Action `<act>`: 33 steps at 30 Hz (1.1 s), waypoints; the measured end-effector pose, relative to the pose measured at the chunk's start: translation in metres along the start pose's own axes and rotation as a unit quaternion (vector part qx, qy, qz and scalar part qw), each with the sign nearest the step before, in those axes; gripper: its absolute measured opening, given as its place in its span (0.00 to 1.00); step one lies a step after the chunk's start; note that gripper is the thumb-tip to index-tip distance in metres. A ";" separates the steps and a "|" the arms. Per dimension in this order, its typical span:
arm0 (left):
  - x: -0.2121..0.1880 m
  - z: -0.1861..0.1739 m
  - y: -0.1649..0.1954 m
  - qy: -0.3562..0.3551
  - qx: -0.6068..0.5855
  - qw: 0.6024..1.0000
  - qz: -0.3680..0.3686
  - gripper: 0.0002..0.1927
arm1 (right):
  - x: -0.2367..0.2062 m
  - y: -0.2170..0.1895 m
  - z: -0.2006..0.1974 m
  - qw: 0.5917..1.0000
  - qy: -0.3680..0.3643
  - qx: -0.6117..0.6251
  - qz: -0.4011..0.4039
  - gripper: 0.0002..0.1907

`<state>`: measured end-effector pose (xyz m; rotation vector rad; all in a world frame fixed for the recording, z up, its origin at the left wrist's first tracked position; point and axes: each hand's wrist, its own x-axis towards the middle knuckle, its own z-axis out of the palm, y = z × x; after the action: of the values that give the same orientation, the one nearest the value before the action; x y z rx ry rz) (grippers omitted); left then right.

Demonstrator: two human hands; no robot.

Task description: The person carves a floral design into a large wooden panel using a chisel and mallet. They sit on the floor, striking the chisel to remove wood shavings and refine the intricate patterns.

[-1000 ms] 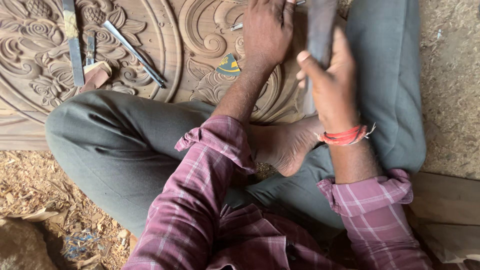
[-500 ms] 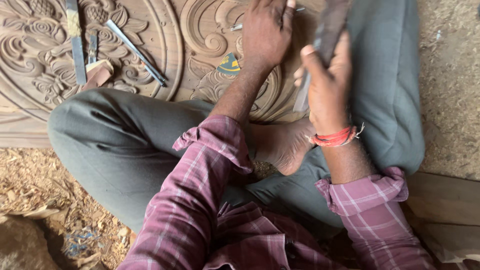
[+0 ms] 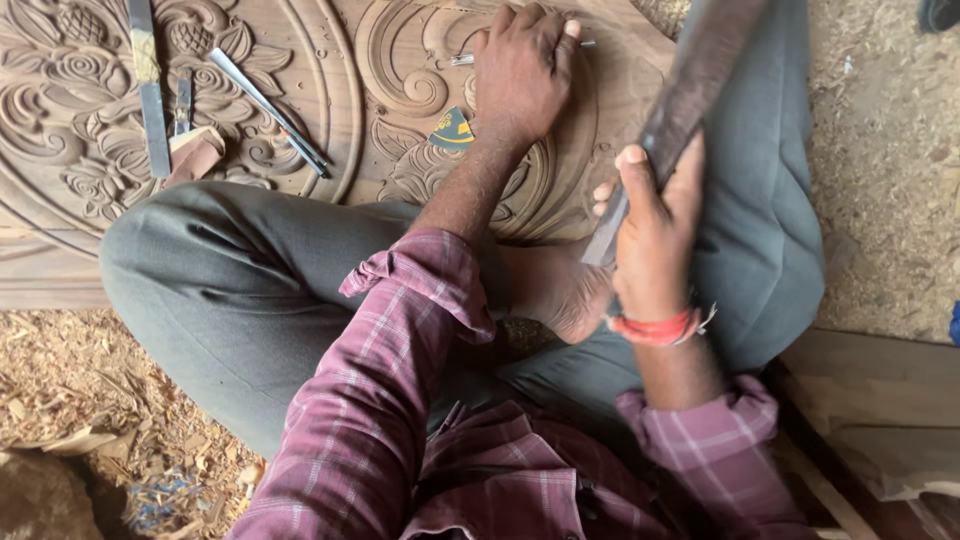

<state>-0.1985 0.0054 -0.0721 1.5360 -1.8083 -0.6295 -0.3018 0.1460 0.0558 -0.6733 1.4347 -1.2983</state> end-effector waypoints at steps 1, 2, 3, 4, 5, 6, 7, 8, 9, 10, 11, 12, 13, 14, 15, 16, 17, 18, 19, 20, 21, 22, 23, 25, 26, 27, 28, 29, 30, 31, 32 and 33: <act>0.000 0.000 0.000 -0.013 0.001 1.000 -0.005 0.17 | -0.006 0.003 0.004 1.000 0.022 0.002 -0.009 0.36; 0.000 0.000 0.000 -0.025 0.001 1.000 -0.010 0.17 | -0.011 0.007 0.008 0.999 0.043 0.004 -0.018 0.37; 0.000 0.000 0.000 -0.016 -0.006 1.000 -0.003 0.17 | -0.013 0.012 0.012 0.999 0.017 -0.042 -0.011 0.38; 0.000 0.000 0.000 -0.007 -0.012 1.000 0.002 0.17 | -0.015 0.019 0.016 0.996 -0.009 -0.088 -0.003 0.38; 0.000 0.000 -0.001 0.001 -0.017 1.000 0.005 0.17 | -0.016 0.025 0.017 0.990 -0.037 -0.135 0.007 0.39; 0.000 -0.001 -0.001 0.008 -0.018 1.000 0.013 0.17 | -0.017 0.029 0.016 0.992 -0.038 -0.115 0.022 0.39; 0.000 -0.002 -0.002 0.016 -0.018 1.000 0.020 0.16 | -0.017 0.033 0.015 0.994 -0.042 -0.095 0.037 0.39; -0.002 -0.004 -0.003 0.022 -0.017 0.999 0.024 0.16 | -0.017 0.036 0.014 0.995 -0.046 -0.075 0.055 0.39; -0.004 -0.005 -0.004 0.010 -0.023 1.000 0.019 0.16 | -0.018 0.039 0.012 0.997 -0.034 -0.061 0.036 0.39; -0.004 -0.007 -0.004 -0.002 -0.030 0.999 0.017 0.16 | -0.018 0.041 0.011 0.999 -0.020 -0.046 0.015 0.39; -0.005 -0.008 -0.005 -0.014 -0.039 0.999 0.016 0.16 | -0.019 0.042 0.010 0.999 -0.004 -0.030 -0.008 0.39; -0.006 -0.008 -0.004 -0.015 -0.039 0.999 0.015 0.16 | -0.021 0.044 0.010 0.999 -0.001 -0.041 -0.011 0.39; -0.006 -0.008 -0.004 -0.016 -0.039 0.999 0.014 0.15 | -0.022 0.046 0.011 0.999 0.002 -0.052 -0.014 0.40; -0.006 -0.008 -0.004 -0.019 -0.038 0.999 0.012 0.15 | -0.024 0.049 0.012 0.998 0.005 -0.062 -0.016 0.41; -0.006 -0.008 -0.003 -0.011 -0.032 0.999 0.020 0.15 | -0.025 0.051 0.013 0.997 0.007 -0.073 -0.016 0.42; -0.006 -0.008 -0.003 -0.004 -0.025 0.999 0.029 0.15 | -0.026 0.053 0.014 0.996 0.010 -0.084 -0.017 0.42; -0.006 -0.008 -0.003 0.004 -0.020 0.999 0.039 0.15 | -0.026 0.054 0.015 0.995 0.014 -0.094 -0.019 0.43; -0.006 -0.008 -0.003 -0.012 -0.017 0.999 0.032 0.15 | -0.026 0.055 0.014 0.994 -0.021 -0.108 -0.014 0.41; -0.006 -0.008 -0.004 -0.026 -0.013 0.999 0.024 0.15 | -0.026 0.056 0.014 0.991 -0.056 -0.122 -0.010 0.39; -0.006 -0.008 -0.005 -0.040 -0.009 0.999 0.017 0.15 | -0.026 0.057 0.014 0.987 -0.091 -0.136 -0.007 0.37; -0.007 -0.008 -0.005 -0.034 -0.015 0.999 0.028 0.15 | -0.026 0.057 0.013 0.992 -0.066 -0.107 -0.009 0.38; -0.008 -0.010 -0.007 -0.027 -0.019 0.999 0.036 0.15 | -0.026 0.056 0.013 0.996 -0.044 -0.079 -0.008 0.40; -0.009 -0.011 -0.007 -0.022 -0.022 0.999 0.044 0.14 | -0.027 0.056 0.013 0.999 -0.019 -0.049 -0.007 0.41; -0.010 -0.012 -0.008 -0.019 -0.032 0.998 0.053 0.14 | -0.030 0.055 0.016 0.994 0.025 -0.092 -0.056 0.39; -0.011 -0.013 -0.008 -0.016 -0.038 0.998 0.057 0.13 | -0.032 0.054 0.018 0.989 0.046 -0.114 -0.081 0.39; -0.011 -0.013 -0.008 -0.023 -0.037 0.997 0.059 0.13 | -0.034 0.054 0.020 0.987 0.042 -0.135 -0.079 0.39; -0.011 -0.014 -0.008 -0.028 -0.034 0.997 0.060 0.13 | -0.035 0.053 0.022 0.984 0.037 -0.154 -0.078 0.39; -0.012 -0.014 -0.008 -0.033 -0.031 0.997 0.060 0.13 | -0.035 0.052 0.023 0.981 0.031 -0.174 -0.077 0.39; -0.012 -0.015 -0.008 -0.026 -0.029 0.997 0.064 0.13 | -0.035 0.051 0.025 0.916 0.040 -0.341 -0.206 0.40; -0.012 -0.015 -0.008 -0.018 -0.029 0.997 0.070 0.13 | -0.033 0.050 0.025 0.808 0.043 -0.490 -0.325 0.41; -0.012 -0.016 -0.008 -0.010 -0.028 0.997 0.075 0.12 | -0.033 0.049 0.025 0.814 0.028 -0.485 -0.319 0.40; -0.012 -0.017 -0.008 -0.008 -0.028 0.996 0.082 0.13 | -0.032 0.048 0.025 0.820 0.014 -0.479 -0.312 0.40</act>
<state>-0.1797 0.0168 -0.0695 1.3337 -1.8898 -0.6094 -0.2579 0.1779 0.0235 -1.9295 1.9637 -0.9474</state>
